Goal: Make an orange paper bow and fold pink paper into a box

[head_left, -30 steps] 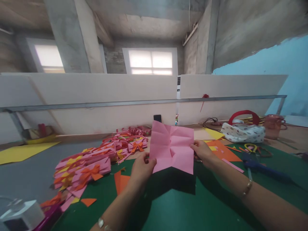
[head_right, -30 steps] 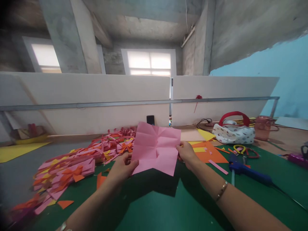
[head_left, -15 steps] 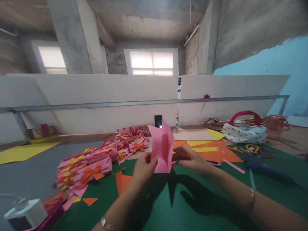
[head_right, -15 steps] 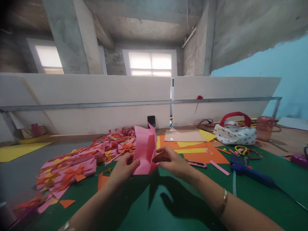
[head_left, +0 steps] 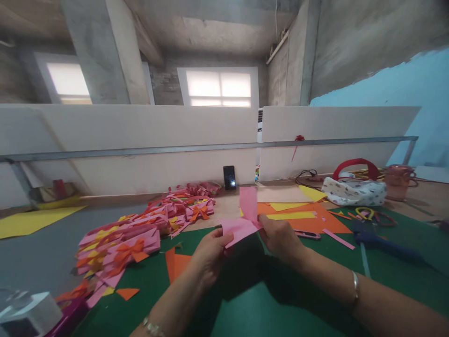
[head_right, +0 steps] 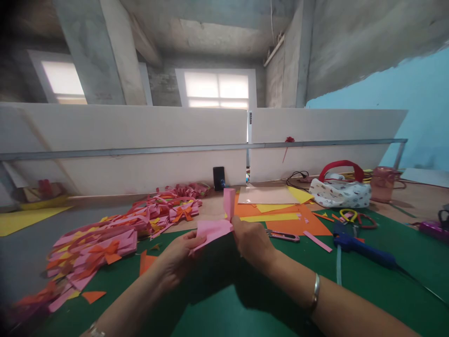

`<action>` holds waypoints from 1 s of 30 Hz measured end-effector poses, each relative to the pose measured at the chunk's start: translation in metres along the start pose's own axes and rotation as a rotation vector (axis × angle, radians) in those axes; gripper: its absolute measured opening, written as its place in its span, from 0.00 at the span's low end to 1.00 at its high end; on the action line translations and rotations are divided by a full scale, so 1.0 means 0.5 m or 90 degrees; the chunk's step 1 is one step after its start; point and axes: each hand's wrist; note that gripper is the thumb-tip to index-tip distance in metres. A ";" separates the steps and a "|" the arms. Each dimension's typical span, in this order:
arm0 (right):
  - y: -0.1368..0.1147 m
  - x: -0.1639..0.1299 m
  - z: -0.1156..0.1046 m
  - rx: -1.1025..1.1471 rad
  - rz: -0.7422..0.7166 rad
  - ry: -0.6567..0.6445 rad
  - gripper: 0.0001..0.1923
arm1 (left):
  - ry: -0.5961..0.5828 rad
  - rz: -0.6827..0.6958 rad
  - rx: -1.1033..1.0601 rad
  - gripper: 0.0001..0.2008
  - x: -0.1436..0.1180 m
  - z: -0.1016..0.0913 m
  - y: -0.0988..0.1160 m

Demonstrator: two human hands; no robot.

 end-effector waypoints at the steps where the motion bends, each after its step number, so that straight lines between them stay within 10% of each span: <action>1: 0.000 0.000 -0.005 0.028 0.016 -0.004 0.11 | 0.009 0.018 0.023 0.08 0.003 -0.001 -0.002; 7: 0.025 0.012 -0.034 0.256 0.104 -0.109 0.09 | 0.159 0.221 0.233 0.11 0.013 -0.016 0.006; 15: 0.053 0.048 -0.075 0.534 0.388 0.000 0.25 | 0.137 0.381 0.445 0.12 -0.012 -0.009 0.015; 22: 0.036 0.043 -0.118 0.629 0.411 -0.040 0.29 | 0.125 0.400 0.509 0.15 -0.014 -0.011 0.016; 30: 0.066 0.037 -0.098 0.404 0.292 -0.089 0.08 | 0.088 0.265 0.391 0.09 0.001 -0.038 0.029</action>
Point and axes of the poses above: each hand's wrist, its own x-axis towards the middle knuckle, its own z-axis out of the palm, y = z × x, and after that the axes turned 4 degrees about y, right-handed
